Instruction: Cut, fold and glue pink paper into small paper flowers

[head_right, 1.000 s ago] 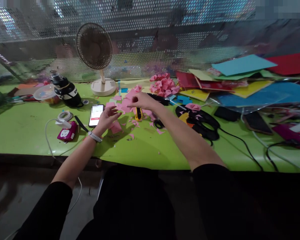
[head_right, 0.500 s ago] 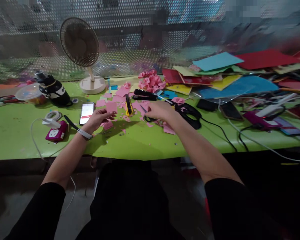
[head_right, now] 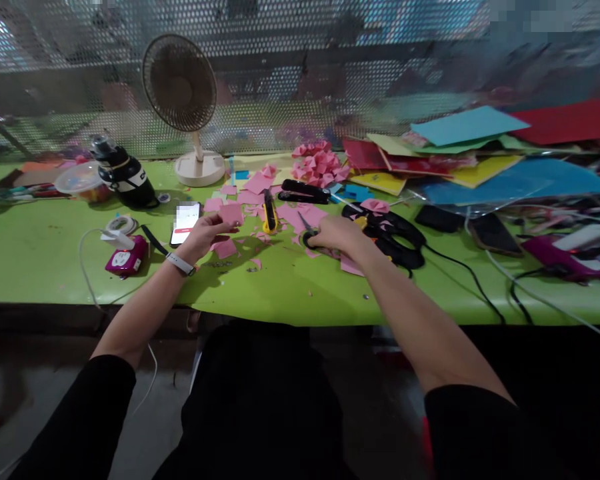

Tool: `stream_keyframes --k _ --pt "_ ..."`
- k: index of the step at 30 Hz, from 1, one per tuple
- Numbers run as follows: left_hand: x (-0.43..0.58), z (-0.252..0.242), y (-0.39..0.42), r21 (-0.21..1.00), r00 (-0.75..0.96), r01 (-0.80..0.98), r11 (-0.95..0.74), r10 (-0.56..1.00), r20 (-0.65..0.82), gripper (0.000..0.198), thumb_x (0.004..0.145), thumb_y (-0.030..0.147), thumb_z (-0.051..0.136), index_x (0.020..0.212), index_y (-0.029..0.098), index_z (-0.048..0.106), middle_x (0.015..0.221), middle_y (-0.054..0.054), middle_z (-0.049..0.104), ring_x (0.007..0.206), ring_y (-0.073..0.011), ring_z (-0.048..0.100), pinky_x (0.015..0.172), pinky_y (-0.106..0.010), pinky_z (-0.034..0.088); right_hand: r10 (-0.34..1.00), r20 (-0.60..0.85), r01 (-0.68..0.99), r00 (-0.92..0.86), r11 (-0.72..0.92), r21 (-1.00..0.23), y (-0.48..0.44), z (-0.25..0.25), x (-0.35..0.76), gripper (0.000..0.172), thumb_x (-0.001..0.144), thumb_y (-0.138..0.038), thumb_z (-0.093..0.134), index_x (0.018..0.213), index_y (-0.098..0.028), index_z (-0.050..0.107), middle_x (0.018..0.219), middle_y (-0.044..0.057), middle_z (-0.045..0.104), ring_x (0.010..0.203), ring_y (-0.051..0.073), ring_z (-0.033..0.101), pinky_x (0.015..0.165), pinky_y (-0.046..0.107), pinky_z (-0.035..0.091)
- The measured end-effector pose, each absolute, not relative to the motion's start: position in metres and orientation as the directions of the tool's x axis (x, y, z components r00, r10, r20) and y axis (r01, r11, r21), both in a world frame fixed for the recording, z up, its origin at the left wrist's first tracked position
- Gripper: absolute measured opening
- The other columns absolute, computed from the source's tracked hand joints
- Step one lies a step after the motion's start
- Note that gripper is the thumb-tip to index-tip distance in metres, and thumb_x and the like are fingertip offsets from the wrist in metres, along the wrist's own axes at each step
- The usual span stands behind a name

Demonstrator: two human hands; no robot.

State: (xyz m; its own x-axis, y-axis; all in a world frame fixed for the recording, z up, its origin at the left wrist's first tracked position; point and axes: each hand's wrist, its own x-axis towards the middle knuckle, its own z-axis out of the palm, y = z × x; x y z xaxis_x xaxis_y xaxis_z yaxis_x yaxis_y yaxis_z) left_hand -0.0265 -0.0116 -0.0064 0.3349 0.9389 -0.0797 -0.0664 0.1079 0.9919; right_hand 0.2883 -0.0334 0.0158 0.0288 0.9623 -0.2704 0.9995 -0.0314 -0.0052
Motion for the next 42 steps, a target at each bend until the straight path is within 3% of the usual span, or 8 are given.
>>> stream_keyframes --k 3,7,11,13,16,25,33,42 --pt "-0.026 -0.006 -0.013 0.981 0.343 -0.121 0.151 0.934 -0.101 0.026 0.074 0.027 0.085 0.087 0.014 0.066 0.101 -0.011 0.077 0.086 -0.0171 0.075 0.077 -0.031 0.057 0.943 -0.332 0.995 0.027 -0.058 -0.083 -0.035 0.019 0.291 0.032 0.079 -0.036 0.067 0.051 -0.022 0.061 0.055 0.006 0.066 0.057 0.02 0.062 0.056 0.031 0.04" --pt "-0.024 -0.007 -0.015 0.971 0.365 -0.159 0.181 0.924 -0.113 0.035 0.07 0.028 0.088 0.093 0.014 0.065 0.102 -0.011 0.077 0.081 -0.015 0.074 0.077 -0.03 0.059 0.926 -0.37 0.913 0.07 -0.209 -0.35 -0.04 0.016 0.304 0.028 0.077 -0.025 0.068 0.051 -0.018 0.062 0.053 0.008 0.065 0.054 0.02 0.062 0.06 0.033 0.044" --pt "-0.022 -0.01 -0.015 0.969 0.346 -0.164 0.185 0.931 -0.119 0.039 0.067 0.03 0.091 0.093 0.014 0.065 0.103 -0.01 0.077 0.085 -0.0163 0.075 0.074 -0.027 0.056 0.947 -0.305 0.796 0.104 -0.263 -0.545 -0.053 0.015 0.315 0.014 0.084 -0.024 0.061 0.075 -0.015 0.067 0.072 0.015 0.073 0.058 0.018 0.064 0.058 0.032 0.046" --pt "-0.02 -0.011 -0.016 0.971 0.32 -0.157 0.179 0.94 -0.122 0.036 0.07 0.03 0.089 0.093 0.015 0.066 0.104 -0.009 0.077 0.089 -0.0162 0.075 0.07 -0.025 0.054 0.954 -0.288 0.613 0.084 -0.277 -0.74 -0.061 0.018 0.311 0.01 0.083 -0.025 0.063 0.088 -0.017 0.065 0.082 0.015 0.075 0.057 0.016 0.063 0.053 0.03 0.046" --pt "-0.018 -0.01 -0.018 0.968 0.302 -0.17 0.186 0.945 -0.129 0.029 0.075 0.029 0.085 0.089 0.014 0.065 0.107 -0.011 0.077 0.089 -0.0154 0.075 0.062 -0.021 0.049 0.958 -0.274 0.259 -0.08 -0.245 -0.934 -0.067 0.023 0.293 0.026 0.071 -0.03 0.078 0.09 -0.02 0.063 0.088 0.011 0.075 0.056 0.015 0.063 0.049 0.028 0.046" --pt "-0.018 -0.007 -0.021 0.956 0.158 -0.276 0.101 0.986 -0.058 0.033 0.076 0.034 0.085 0.088 0.016 0.059 0.107 -0.01 0.078 0.099 -0.0199 0.076 0.071 -0.025 0.053 0.942 -0.213 0.263 -0.258 -0.144 -0.954 -0.06 0.009 0.221 0.059 0.057 -0.066 0.087 0.081 -0.021 0.06 0.07 0.001 0.068 0.05 0.011 0.057 0.047 0.027 0.05" --pt "-0.012 -0.005 -0.03 0.958 0.178 -0.278 0.067 0.984 -0.017 0.032 0.077 0.034 0.084 0.096 0.017 0.065 0.108 -0.01 0.078 0.098 -0.0212 0.076 0.081 -0.033 0.058 0.91 -0.219 0.302 -0.351 -0.111 -0.947 -0.069 -0.011 0.221 0.048 0.069 -0.061 0.084 0.085 -0.022 0.06 0.074 0.002 0.064 0.059 0.014 0.058 0.05 0.03 0.053" --pt "-0.01 -0.006 -0.032 0.959 0.237 -0.267 0.094 0.971 -0.029 0.036 0.074 0.036 0.086 0.099 0.017 0.067 0.108 -0.009 0.078 0.093 -0.0208 0.076 0.077 -0.032 0.058 0.924 -0.183 0.273 -0.335 -0.091 -0.958 -0.07 -0.015 0.22 0.046 0.071 -0.06 0.083 0.085 -0.024 0.058 0.073 0.0 0.061 0.059 0.014 0.057 0.049 0.029 0.052"
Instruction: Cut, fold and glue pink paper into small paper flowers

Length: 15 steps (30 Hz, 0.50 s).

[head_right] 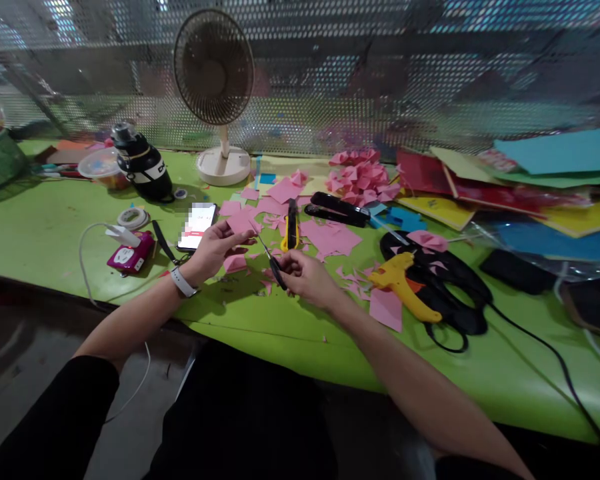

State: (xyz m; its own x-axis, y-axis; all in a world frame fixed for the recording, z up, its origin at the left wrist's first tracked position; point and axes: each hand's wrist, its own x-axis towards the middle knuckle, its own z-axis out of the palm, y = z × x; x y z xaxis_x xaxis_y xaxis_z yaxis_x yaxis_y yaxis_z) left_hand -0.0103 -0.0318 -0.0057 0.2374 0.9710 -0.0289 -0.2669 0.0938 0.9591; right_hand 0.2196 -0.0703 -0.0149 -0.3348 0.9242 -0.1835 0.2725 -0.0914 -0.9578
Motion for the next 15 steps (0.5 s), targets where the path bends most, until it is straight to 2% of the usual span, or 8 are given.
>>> stream_keyframes --k 8,15 --pt "-0.0089 -0.0087 -0.0317 0.95 0.255 -0.292 0.111 0.966 -0.034 0.034 0.074 0.032 0.086 0.097 0.015 0.068 0.104 -0.01 0.078 0.09 -0.0198 0.075 0.08 -0.034 0.058 0.928 -0.166 0.268 -0.333 -0.076 -0.961 -0.0718 -0.0142 0.2168 0.046 0.069 -0.058 0.085 0.083 -0.024 0.058 0.072 0.0 0.06 0.058 0.013 0.055 0.048 0.028 0.05" --pt "-0.009 -0.0088 -0.0309 0.933 0.276 -0.325 0.155 0.959 -0.063 0.033 0.072 0.029 0.088 0.094 0.015 0.067 0.1 -0.008 0.078 0.086 -0.0175 0.075 0.081 -0.033 0.057 0.941 -0.141 0.28 -0.308 -0.052 -0.958 -0.0737 -0.0078 0.2166 0.052 0.065 -0.065 0.085 0.082 -0.023 0.059 0.072 0.0 0.06 0.058 0.013 0.054 0.049 0.028 0.049"
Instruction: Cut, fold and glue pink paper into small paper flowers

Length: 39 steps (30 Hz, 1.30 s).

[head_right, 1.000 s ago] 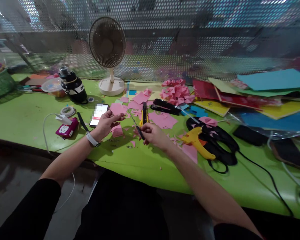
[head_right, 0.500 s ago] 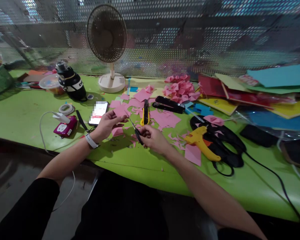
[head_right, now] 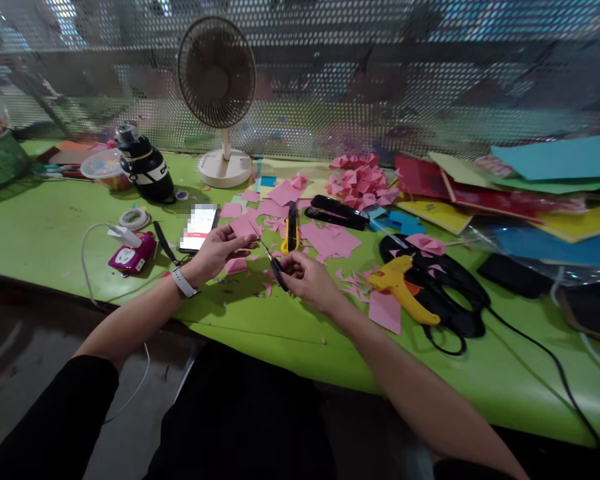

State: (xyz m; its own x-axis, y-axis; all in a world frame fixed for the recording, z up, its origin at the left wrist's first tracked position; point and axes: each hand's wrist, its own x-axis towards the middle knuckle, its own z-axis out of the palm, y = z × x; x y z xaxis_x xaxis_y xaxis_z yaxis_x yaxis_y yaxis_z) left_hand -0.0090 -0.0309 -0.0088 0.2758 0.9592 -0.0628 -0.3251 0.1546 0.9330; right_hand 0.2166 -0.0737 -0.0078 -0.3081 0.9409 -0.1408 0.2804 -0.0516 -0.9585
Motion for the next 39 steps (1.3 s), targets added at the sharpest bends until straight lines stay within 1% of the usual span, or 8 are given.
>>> stream_keyframes --k 5,9,16,20,24,28,33,39 --pt "-0.0086 -0.0051 -0.0323 0.92 0.275 -0.35 0.178 0.958 -0.08 0.033 0.07 0.028 0.089 0.091 0.014 0.068 0.096 -0.007 0.078 0.083 -0.0162 0.074 0.079 -0.032 0.056 0.934 -0.157 0.287 -0.321 -0.062 -0.956 -0.0737 -0.007 0.2176 0.054 0.065 -0.067 0.084 0.083 -0.022 0.06 0.072 0.0 0.06 0.059 0.013 0.054 0.05 0.028 0.048" --pt "-0.0089 -0.0042 -0.0333 0.915 0.278 -0.363 0.177 0.958 -0.075 0.037 0.068 0.03 0.09 0.091 0.013 0.067 0.096 -0.008 0.078 0.084 -0.0167 0.074 0.077 -0.031 0.056 0.94 -0.131 0.261 -0.314 -0.047 -0.964 -0.0729 -0.0086 0.2176 0.056 0.063 -0.066 0.085 0.084 -0.02 0.06 0.073 0.0 0.061 0.06 0.012 0.054 0.05 0.027 0.046" --pt "-0.0094 -0.0023 -0.0335 0.902 0.292 -0.381 0.203 0.952 -0.091 0.039 0.064 0.028 0.093 0.09 0.012 0.067 0.092 -0.006 0.078 0.077 -0.0137 0.073 0.072 -0.027 0.054 0.943 -0.143 0.244 -0.3 -0.069 -0.967 -0.0737 -0.006 0.2143 0.058 0.059 -0.066 0.086 0.081 -0.02 0.06 0.07 -0.001 0.06 0.058 0.012 0.053 0.048 0.026 0.046" --pt "-0.0096 -0.0018 -0.0339 0.912 0.292 -0.361 0.198 0.952 -0.091 0.037 0.067 0.027 0.091 0.092 0.012 0.068 0.093 -0.007 0.078 0.077 -0.0141 0.073 0.074 -0.028 0.055 0.944 -0.133 0.245 -0.302 -0.058 -0.968 -0.0734 -0.0059 0.2141 0.057 0.06 -0.066 0.086 0.081 -0.02 0.059 0.069 -0.001 0.059 0.057 0.012 0.053 0.047 0.026 0.046" --pt "-0.0094 -0.0034 -0.0338 0.911 0.293 -0.361 0.2 0.952 -0.093 0.037 0.067 0.027 0.091 0.093 0.012 0.069 0.094 -0.007 0.078 0.078 -0.0143 0.074 0.074 -0.028 0.056 0.936 -0.136 0.26 -0.324 -0.05 -0.964 -0.0734 -0.0075 0.2153 0.054 0.064 -0.064 0.085 0.082 -0.02 0.059 0.068 -0.001 0.058 0.056 0.012 0.053 0.047 0.027 0.047" --pt "-0.0091 -0.0037 -0.0336 0.903 0.293 -0.378 0.206 0.952 -0.095 0.037 0.066 0.027 0.092 0.09 0.011 0.069 0.092 -0.007 0.078 0.076 -0.0134 0.073 0.073 -0.027 0.056 0.943 -0.111 0.259 -0.312 -0.028 -0.965 -0.0744 -0.0089 0.2148 0.053 0.066 -0.065 0.083 0.081 -0.02 0.059 0.068 -0.001 0.059 0.056 0.011 0.051 0.047 0.026 0.043" --pt "-0.0093 -0.0024 -0.0337 0.893 0.302 -0.392 0.22 0.948 -0.101 0.038 0.064 0.026 0.092 0.091 0.011 0.07 0.089 -0.006 0.077 0.074 -0.0123 0.073 0.075 -0.027 0.056 0.951 -0.089 0.269 -0.295 -0.007 -0.963 -0.0755 -0.0098 0.2147 0.054 0.065 -0.067 0.083 0.079 -0.02 0.058 0.067 -0.002 0.058 0.055 0.011 0.049 0.046 0.024 0.038" --pt "-0.0088 -0.0018 -0.0334 0.89 0.307 -0.402 0.214 0.948 -0.089 0.037 0.064 0.026 0.093 0.089 0.01 0.07 0.087 -0.005 0.077 0.072 -0.0116 0.072 0.076 -0.027 0.057 0.951 -0.095 0.283 -0.294 -0.009 -0.959 -0.0767 -0.0051 0.2126 0.057 0.063 -0.072 0.081 0.078 -0.021 0.059 0.066 -0.001 0.06 0.055 0.012 0.051 0.047 0.026 0.04"
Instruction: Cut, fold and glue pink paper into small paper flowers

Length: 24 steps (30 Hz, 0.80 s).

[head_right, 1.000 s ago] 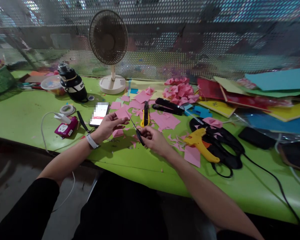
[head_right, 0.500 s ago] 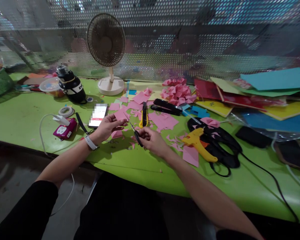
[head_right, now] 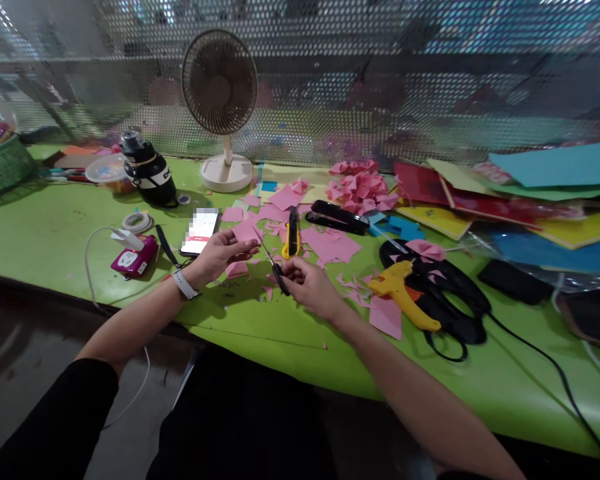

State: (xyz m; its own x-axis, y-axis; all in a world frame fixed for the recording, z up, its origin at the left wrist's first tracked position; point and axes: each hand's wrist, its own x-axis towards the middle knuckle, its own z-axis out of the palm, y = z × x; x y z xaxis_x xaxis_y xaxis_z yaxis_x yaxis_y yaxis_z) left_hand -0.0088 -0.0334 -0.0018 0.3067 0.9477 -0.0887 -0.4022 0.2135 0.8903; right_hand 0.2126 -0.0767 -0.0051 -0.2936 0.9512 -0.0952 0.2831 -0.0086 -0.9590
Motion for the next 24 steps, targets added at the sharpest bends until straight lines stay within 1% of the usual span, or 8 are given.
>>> stream_keyframes --k 2,5,8,13,18,21,24 --pt "-0.008 -0.001 -0.033 0.889 0.298 -0.406 0.212 0.95 -0.09 0.037 0.063 0.025 0.093 0.088 0.01 0.07 0.086 -0.005 0.077 0.072 -0.0113 0.072 0.076 -0.027 0.056 0.951 -0.084 0.274 -0.298 0.001 -0.962 -0.077 -0.005 0.212 0.057 0.062 -0.072 0.081 0.077 -0.021 0.059 0.066 -0.001 0.059 0.057 0.013 0.054 0.049 0.027 0.042" --pt "-0.008 -0.001 -0.033 0.888 0.297 -0.406 0.216 0.95 -0.095 0.036 0.064 0.024 0.093 0.087 0.01 0.07 0.085 -0.004 0.077 0.072 -0.0111 0.072 0.077 -0.027 0.057 0.948 -0.082 0.266 -0.308 0.003 -0.964 -0.077 -0.006 0.212 0.054 0.065 -0.069 0.081 0.078 -0.022 0.059 0.068 0.0 0.061 0.06 0.015 0.057 0.051 0.028 0.044" --pt "-0.008 -0.001 -0.034 0.89 0.305 -0.4 0.218 0.948 -0.095 0.035 0.065 0.023 0.092 0.088 0.009 0.07 0.085 -0.005 0.077 0.072 -0.0112 0.072 0.078 -0.028 0.057 0.946 -0.091 0.27 -0.312 -0.004 -0.963 -0.076 -0.007 0.213 0.054 0.066 -0.069 0.081 0.079 -0.021 0.06 0.069 0.0 0.062 0.06 0.014 0.056 0.052 0.028 0.045" --pt "-0.008 -0.004 -0.034 0.894 0.328 -0.385 0.23 0.939 -0.1 0.037 0.065 0.024 0.092 0.092 0.01 0.071 0.089 -0.006 0.077 0.073 -0.0117 0.072 0.078 -0.029 0.057 0.948 -0.105 0.276 -0.3 -0.019 -0.961 -0.075 -0.007 0.213 0.057 0.061 -0.07 0.083 0.078 -0.021 0.06 0.069 0.0 0.062 0.06 0.013 0.056 0.053 0.027 0.046" --pt "-0.007 -0.005 -0.034 0.894 0.336 -0.381 0.235 0.936 -0.103 0.032 0.069 0.022 0.09 0.091 0.01 0.071 0.089 -0.007 0.077 0.074 -0.0113 0.072 0.08 -0.03 0.056 0.942 -0.093 0.276 -0.321 -0.001 -0.961 -0.076 -0.011 0.217 0.051 0.071 -0.067 0.079 0.083 -0.021 0.062 0.074 0.001 0.065 0.065 0.015 0.059 0.057 0.029 0.05" --pt "-0.007 -0.005 -0.034 0.895 0.33 -0.379 0.235 0.938 -0.107 0.031 0.07 0.022 0.089 0.092 0.01 0.071 0.089 -0.007 0.077 0.074 -0.0116 0.072 0.079 -0.029 0.056 0.944 -0.089 0.282 -0.317 0.004 -0.959 -0.076 -0.014 0.217 0.05 0.072 -0.067 0.078 0.084 -0.022 0.061 0.074 0.002 0.065 0.064 0.016 0.059 0.057 0.031 0.051" --pt "-0.006 -0.006 -0.034 0.892 0.333 -0.386 0.236 0.937 -0.104 0.034 0.067 0.023 0.091 0.092 0.01 0.071 0.089 -0.007 0.077 0.073 -0.012 0.072 0.077 -0.029 0.056 0.947 -0.085 0.291 -0.311 0.01 -0.957 -0.076 -0.015 0.217 0.051 0.07 -0.067 0.079 0.082 -0.022 0.061 0.073 0.001 0.064 0.062 0.015 0.058 0.056 0.03 0.05"
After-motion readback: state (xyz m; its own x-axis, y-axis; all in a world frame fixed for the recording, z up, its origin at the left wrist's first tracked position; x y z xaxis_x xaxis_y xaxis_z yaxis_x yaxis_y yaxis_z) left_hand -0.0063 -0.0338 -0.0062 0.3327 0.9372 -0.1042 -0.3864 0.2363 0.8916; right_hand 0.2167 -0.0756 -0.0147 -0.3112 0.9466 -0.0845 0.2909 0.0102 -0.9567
